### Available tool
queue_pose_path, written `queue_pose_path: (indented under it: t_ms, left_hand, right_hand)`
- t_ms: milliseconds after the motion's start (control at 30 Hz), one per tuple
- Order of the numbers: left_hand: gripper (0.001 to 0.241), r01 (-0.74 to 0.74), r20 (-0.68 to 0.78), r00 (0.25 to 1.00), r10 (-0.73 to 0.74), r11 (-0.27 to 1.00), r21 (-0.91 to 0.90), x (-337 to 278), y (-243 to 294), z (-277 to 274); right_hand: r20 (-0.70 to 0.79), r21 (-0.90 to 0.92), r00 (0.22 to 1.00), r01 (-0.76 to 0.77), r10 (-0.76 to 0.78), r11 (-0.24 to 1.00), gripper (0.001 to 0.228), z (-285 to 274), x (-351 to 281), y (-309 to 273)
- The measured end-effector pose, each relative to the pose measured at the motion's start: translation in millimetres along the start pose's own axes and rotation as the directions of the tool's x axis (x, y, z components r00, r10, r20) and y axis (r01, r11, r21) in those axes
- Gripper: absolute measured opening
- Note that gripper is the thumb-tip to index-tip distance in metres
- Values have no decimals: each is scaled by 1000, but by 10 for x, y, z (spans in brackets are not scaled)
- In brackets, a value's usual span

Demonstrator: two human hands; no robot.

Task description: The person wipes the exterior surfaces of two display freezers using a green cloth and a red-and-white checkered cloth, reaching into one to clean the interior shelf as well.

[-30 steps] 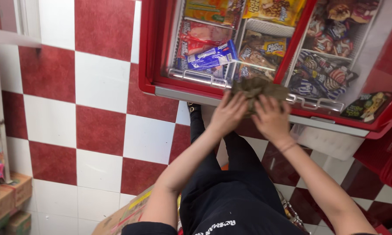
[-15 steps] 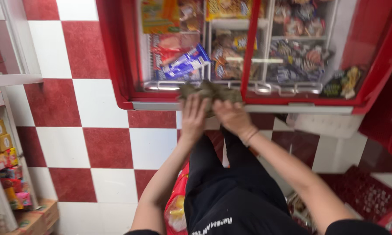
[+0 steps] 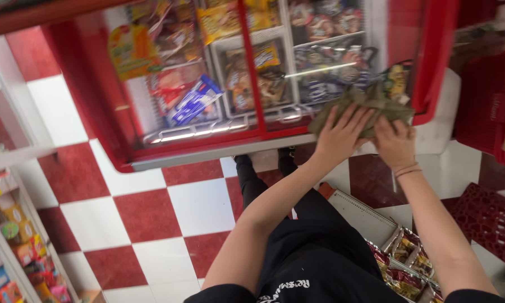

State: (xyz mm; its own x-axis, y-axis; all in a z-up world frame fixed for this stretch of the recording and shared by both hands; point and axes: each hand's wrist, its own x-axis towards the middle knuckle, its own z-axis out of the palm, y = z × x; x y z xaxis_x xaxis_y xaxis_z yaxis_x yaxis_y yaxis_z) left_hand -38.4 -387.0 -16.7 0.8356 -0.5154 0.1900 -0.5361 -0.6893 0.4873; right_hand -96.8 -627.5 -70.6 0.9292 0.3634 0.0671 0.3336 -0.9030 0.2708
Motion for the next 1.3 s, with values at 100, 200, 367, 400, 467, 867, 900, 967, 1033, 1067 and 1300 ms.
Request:
queue_pose_path:
  t_ms: [100,200,367,400,467,867,900,967,1033,1067,1300]
  left_hand:
    - [85,-80,10,997,79,992,95,493,316,293]
    - [86,-125,29,992,124,991,41,695,344,403]
    - [83,-36,23,999,33,988,152,322,292,181]
    - [82,-9,49,999,-1,980,201,234,257,107]
    - [73,11,53,998,-28,956,293,-8,141,-80]
    - [50,294,249,951,-183,787,-543,96,191,-741]
    - [50,316,284,946,-159,658,-684,157,252,-838]
    - [51,332,329,939,-99,514,-791,267,373,-1037]
    - [53,419,424,904,-44,282,-863,318,474,-1211]
    - [53,422,438,899,-13,294,-858,338,513,-1271]
    - [57,620,607,784,129,-141,-772,478,644,-1404]
  right_hand:
    - [-21,15,992,-125,125,992,54,59,-206,425]
    - [7,135,973,-229,230,964,63,135,-219,399]
    - [20,258,943,-325,331,910,64,-29,-42,-157]
    - [11,304,947,-308,320,902,64,-77,25,-270]
    - [18,462,957,-265,289,847,61,-210,133,-517]
    - [136,940,851,-272,508,204,55,-1085,512,-864]
    - [136,988,825,-157,548,-10,61,-1149,524,-819]
    - [138,978,777,-8,614,-209,66,-1265,550,-765]
    - [363,636,685,312,631,-705,66,-1325,553,-761]
    - [365,640,660,334,657,-692,66,-1315,551,-740]
    - [595,161,735,287,325,-944,55,-1505,100,-478]
